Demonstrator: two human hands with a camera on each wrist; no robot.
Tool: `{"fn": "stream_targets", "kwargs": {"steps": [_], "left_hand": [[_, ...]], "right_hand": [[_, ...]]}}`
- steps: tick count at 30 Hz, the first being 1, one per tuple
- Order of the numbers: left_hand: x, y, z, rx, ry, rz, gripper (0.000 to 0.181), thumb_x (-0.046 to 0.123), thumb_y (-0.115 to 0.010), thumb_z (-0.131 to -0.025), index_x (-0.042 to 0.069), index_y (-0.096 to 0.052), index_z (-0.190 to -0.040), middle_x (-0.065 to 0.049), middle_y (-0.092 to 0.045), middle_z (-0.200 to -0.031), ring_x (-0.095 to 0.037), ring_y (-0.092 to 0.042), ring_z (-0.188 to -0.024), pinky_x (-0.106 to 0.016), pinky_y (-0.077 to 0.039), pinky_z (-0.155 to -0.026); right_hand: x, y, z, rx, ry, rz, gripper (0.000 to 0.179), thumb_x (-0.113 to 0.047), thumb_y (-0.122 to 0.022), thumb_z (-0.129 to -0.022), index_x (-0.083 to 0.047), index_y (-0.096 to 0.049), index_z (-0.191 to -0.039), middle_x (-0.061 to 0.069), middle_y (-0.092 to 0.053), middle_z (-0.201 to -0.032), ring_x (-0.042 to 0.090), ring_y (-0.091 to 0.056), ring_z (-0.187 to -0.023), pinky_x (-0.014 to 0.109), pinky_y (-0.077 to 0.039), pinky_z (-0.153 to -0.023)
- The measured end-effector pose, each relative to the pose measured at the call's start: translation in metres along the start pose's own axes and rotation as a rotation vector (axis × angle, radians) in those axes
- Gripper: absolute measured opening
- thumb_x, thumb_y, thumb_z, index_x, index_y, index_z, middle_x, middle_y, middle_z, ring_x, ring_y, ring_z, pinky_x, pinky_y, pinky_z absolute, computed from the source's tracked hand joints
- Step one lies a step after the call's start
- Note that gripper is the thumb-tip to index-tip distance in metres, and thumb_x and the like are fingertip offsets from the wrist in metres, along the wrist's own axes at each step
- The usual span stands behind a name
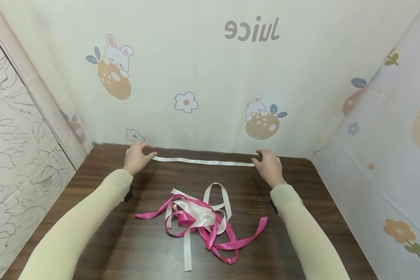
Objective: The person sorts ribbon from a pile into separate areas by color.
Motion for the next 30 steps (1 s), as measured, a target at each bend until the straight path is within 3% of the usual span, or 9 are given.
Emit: {"fn": "stream_targets", "kwargs": {"steps": [9, 16, 30], "left_hand": [[0.038, 0.005, 0.004, -0.017, -0.117, 0.047, 0.037, 0.026, -0.075, -0.095, 0.007, -0.07, -0.126, -0.014, -0.067, -0.133, -0.036, -0.056, -0.132, -0.058, -0.031, -0.119], [0.067, 0.002, 0.009, -0.028, -0.184, 0.053, 0.038, 0.027, -0.077, -0.094, 0.009, -0.069, -0.127, -0.011, -0.068, -0.132, -0.034, -0.056, -0.132, -0.056, -0.035, -0.116], [0.114, -0.025, 0.029, -0.153, -0.294, 0.019, 0.038, 0.026, -0.079, -0.092, 0.011, -0.071, -0.125, -0.01, -0.069, -0.132, -0.031, -0.06, -0.131, -0.056, -0.037, -0.117]], "right_hand": [[-0.014, 0.008, 0.02, -0.013, 0.049, -0.014, 0.04, -0.021, -0.066, -0.101, 0.004, -0.062, -0.131, 0.026, -0.064, -0.126, 0.043, -0.063, -0.116, 0.06, -0.047, -0.099], [-0.027, 0.015, 0.029, 0.001, 0.08, -0.035, 0.039, -0.022, -0.067, -0.1, 0.003, -0.064, -0.13, 0.025, -0.066, -0.124, 0.042, -0.063, -0.116, 0.06, -0.048, -0.098], [-0.048, 0.005, 0.048, 0.018, 0.132, -0.031, 0.035, -0.021, -0.073, -0.096, -0.001, -0.068, -0.124, 0.019, -0.069, -0.119, 0.037, -0.067, -0.109, 0.057, -0.051, -0.092]]}}
Point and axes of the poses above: each hand's wrist, its own z-axis away from the middle knuckle, its own y-axis out of the back of the hand, x = y × z, the point moved 1 cm from there along -z, towards the middle knuckle
